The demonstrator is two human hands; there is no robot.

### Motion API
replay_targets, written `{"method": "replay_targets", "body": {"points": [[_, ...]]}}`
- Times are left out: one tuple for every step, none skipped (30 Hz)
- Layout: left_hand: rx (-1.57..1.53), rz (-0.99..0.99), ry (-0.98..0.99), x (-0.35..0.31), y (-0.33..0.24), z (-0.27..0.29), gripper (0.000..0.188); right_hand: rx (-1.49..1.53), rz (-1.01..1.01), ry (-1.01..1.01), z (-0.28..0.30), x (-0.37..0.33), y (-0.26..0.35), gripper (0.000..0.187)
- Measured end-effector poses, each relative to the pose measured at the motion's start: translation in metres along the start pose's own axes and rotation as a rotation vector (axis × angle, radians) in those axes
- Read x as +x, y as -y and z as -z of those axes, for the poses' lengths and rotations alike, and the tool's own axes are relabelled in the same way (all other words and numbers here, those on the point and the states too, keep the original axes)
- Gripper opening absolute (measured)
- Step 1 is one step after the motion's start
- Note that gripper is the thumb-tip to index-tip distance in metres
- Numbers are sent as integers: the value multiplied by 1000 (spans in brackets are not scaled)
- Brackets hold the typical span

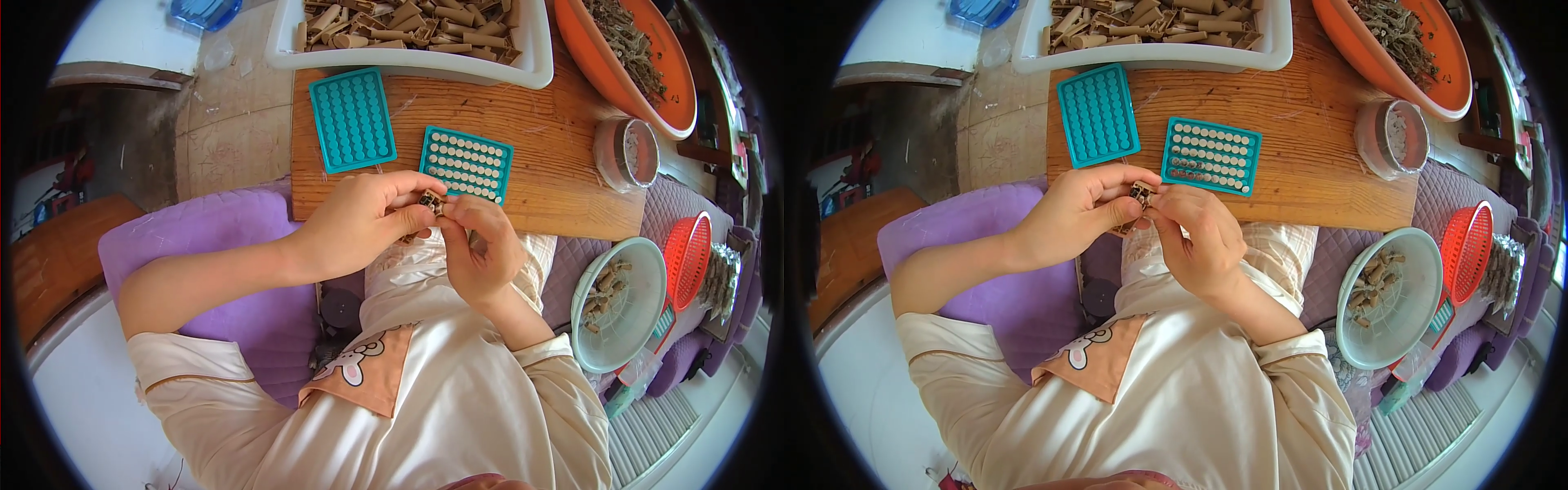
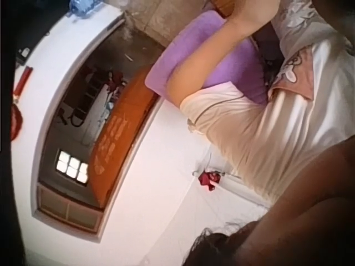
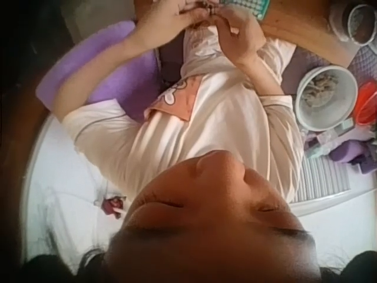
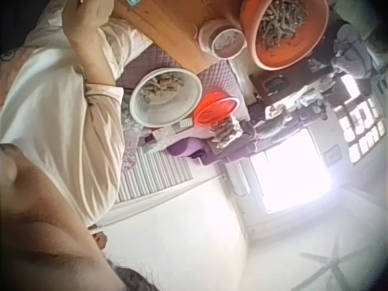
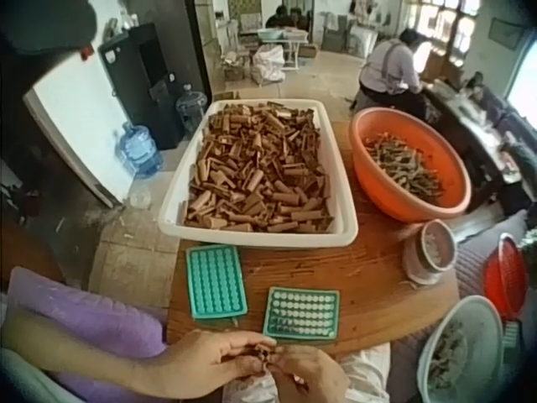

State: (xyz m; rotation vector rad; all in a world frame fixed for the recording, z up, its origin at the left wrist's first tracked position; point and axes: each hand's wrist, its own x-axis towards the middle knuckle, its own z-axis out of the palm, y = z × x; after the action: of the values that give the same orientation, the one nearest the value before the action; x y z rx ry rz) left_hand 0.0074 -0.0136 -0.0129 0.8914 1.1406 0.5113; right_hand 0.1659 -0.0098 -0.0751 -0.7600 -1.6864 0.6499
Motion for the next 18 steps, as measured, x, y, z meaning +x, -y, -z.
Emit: {"method": "replay_targets", "body": {"points": [[22,-12,-11,0,0,0,26,-2,1,-1,-2,-2,0,24],[23,-14,-10,0,-1,-1,26,-17,17,-52,-3,-3,1,24],[23,-30,-6,0,-2,-2,27,-32,32,-103,-5,-5,1,24],[23,-45,-4,0,-2,-2,27,-30,34,-103,-7,-6,1,24],[24,-46,-6,-1,-1,-2,27,0,32,-135,-9,-8,0,25],[39,-63,-19,-1,0,-1,28,29,31,-167,-11,-9,0,25],[52,-80,-32,-2,1,-1,28,32,32,-165,-12,-9,0,25],[52,-81,-35,-3,0,-2,28,34,23,-163,-13,-8,1,25],[88,-91,-52,-4,-1,-2,28,35,13,-162,-13,-8,1,25],[124,-102,-67,-4,-1,-3,28,33,16,-160,-13,-7,2,25],[123,-105,-66,-5,-2,-3,28,30,-3,-138,-12,-6,3,24],[173,-125,-81,-5,-4,-4,27,25,-23,-116,-10,-4,4,23],[221,-144,-103,-6,-4,-4,27,25,-18,-115,-10,-3,5,23],[222,-148,-104,-6,-5,-4,27,-8,-29,-68,-9,-1,6,21],[264,-133,-105,-5,-4,-3,26,-43,-39,-23,-7,2,7,20],[305,-115,-115,-5,-1,-2,26,-37,-35,-20,-5,5,10,20],[305,-117,-123,-3,3,-1,26,-91,-121,114,0,11,14,20],[327,-194,-161,0,10,0,22,-145,-207,249,4,17,17,20]]}}
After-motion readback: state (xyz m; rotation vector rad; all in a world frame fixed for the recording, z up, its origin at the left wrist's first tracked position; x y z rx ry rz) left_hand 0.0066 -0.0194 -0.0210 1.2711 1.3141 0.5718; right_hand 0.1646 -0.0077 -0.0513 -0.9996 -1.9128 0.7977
